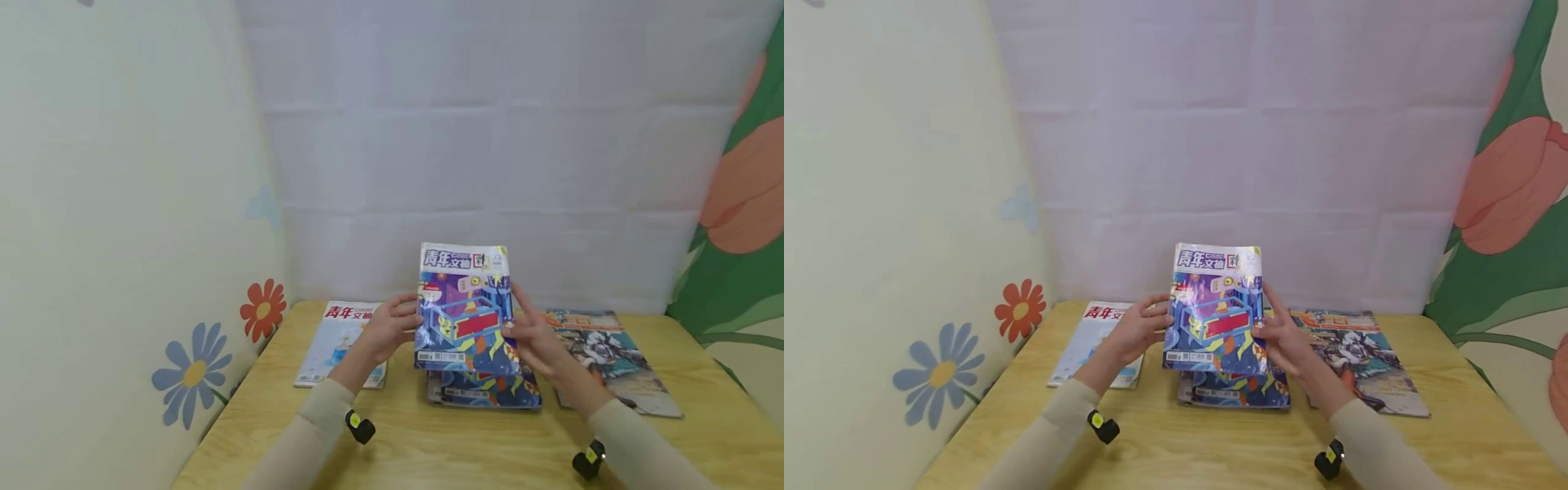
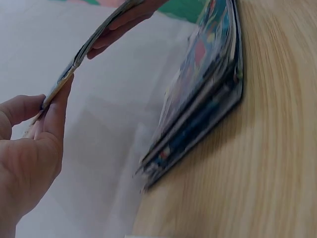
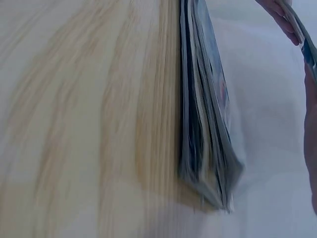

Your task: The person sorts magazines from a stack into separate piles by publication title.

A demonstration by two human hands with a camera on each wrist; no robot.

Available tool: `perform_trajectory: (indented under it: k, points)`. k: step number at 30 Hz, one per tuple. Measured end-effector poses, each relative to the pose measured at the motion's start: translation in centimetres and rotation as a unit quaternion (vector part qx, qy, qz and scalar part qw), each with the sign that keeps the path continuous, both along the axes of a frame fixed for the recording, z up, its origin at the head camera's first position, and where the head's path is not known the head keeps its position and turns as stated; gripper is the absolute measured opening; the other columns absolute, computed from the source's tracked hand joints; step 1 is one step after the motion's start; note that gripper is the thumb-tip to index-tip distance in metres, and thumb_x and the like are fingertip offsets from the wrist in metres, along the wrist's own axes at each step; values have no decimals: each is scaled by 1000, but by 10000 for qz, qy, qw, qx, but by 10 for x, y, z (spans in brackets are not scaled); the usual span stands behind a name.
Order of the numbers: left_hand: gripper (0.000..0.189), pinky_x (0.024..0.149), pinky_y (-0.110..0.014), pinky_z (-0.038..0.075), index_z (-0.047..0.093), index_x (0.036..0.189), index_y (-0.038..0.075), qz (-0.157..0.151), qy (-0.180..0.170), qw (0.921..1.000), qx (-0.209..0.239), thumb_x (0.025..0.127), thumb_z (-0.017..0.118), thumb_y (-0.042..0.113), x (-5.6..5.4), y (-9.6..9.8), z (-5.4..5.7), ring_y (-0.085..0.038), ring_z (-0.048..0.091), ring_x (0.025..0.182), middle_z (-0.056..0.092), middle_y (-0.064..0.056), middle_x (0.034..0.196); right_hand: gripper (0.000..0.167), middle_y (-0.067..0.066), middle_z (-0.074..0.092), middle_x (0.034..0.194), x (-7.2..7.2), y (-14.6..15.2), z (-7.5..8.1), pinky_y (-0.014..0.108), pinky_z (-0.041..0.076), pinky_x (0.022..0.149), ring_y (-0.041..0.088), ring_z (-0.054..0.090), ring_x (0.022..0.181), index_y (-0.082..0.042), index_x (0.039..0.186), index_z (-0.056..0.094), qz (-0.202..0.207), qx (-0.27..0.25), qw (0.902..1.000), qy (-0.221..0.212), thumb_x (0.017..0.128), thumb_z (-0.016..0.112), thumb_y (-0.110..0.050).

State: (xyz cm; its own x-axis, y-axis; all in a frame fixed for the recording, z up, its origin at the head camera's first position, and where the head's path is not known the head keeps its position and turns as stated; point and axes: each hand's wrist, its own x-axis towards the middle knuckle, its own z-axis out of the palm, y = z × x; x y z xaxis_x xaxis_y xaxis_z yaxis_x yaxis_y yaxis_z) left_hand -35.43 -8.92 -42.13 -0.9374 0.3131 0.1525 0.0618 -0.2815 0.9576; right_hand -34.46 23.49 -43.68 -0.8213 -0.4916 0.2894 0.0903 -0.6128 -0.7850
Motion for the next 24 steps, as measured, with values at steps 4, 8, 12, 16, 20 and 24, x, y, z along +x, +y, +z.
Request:
perform_trajectory:
  k: [4,8,12,16,20,24]
  points:
    - [56,76,-35,58,42,150,0,309,-92,9995,5,97,61,-7,1,-25,-2,-18,68,91,65,-18,129,100,25,25,160,-5,-28,-1,53,43,104,39,53,129,-38,164,7,-11,-75,9997,-248,93,34,27]
    - [52,76,-35,59,45,147,-2,507,-65,9987,3,98,60,-8,1,-50,-5,-18,69,90,69,-14,123,103,24,19,163,-10,-57,-3,49,44,105,39,48,133,-37,164,6,-84,-141,9983,-560,90,35,28]
    - [50,77,-36,59,47,147,-1,683,5,9976,-113,99,60,-6,3,-79,-9,-19,70,94,68,-13,126,105,24,18,164,-13,-89,-8,44,45,105,42,34,143,-37,164,9,-135,-237,9962,-826,88,35,30]
    - [51,79,-37,59,45,148,-1,868,10,9956,-352,100,61,-1,3,-106,-15,-21,70,98,66,-13,129,107,23,19,163,-17,-118,-11,45,47,104,45,28,145,-37,164,13,-211,-266,9939,-1051,85,35,31]
    - [53,81,-36,59,41,150,-3,1011,-4,9928,-639,100,61,1,2,-133,-20,-20,69,100,66,-12,129,107,25,23,161,-20,-146,-15,49,47,103,48,31,143,-35,164,15,-270,-224,9935,-1085,84,36,31]
    - [54,85,-37,58,42,149,-2,1108,-134,9882,-1052,100,62,4,1,-158,-20,-20,68,102,65,-13,130,107,28,28,158,-21,-173,-18,49,46,104,48,34,140,-32,165,15,-426,-125,9934,-1054,81,36,32]
